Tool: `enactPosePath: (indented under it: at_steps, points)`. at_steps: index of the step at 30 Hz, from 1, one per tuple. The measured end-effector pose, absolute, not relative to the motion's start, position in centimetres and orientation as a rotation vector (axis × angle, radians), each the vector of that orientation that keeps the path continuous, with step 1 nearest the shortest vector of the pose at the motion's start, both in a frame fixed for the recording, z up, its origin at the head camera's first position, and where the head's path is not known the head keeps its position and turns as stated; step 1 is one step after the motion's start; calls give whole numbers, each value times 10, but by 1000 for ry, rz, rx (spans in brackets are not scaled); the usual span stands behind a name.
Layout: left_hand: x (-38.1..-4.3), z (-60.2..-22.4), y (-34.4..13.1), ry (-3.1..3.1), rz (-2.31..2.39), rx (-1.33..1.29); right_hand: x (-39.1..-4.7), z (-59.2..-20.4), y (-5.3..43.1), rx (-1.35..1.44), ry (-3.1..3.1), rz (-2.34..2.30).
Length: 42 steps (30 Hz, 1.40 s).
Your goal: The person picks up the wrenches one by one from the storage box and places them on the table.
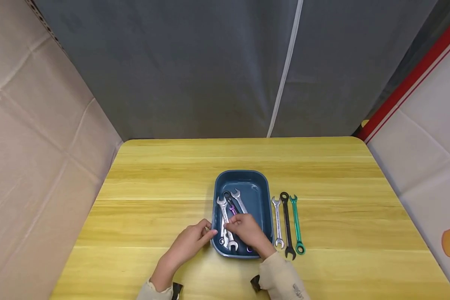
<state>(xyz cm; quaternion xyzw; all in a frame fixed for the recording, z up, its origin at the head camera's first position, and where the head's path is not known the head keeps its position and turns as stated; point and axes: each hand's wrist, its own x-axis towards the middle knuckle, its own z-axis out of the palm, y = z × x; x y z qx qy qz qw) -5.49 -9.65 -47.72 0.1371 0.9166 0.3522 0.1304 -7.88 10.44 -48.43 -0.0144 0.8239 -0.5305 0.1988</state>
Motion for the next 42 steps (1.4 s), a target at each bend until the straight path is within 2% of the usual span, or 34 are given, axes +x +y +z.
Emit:
enactPosePath:
  at_steps: [13, 22, 32, 42]
  points:
    - [-56, -478, -95, 2691, 993, 423, -72, -456, 130, -20, 2154, -1600]
    - [-56, -479, -96, 2708, 973, 435, -69, -433, 164, 9, 2159, -1719]
    - [-55, -478, -96, 2698, 979, 430, -64, -431, 213, -1, 2227, -1850]
    - [-55, -478, -96, 2688, 984, 424, -59, -443, 257, 144, 2259, -1858]
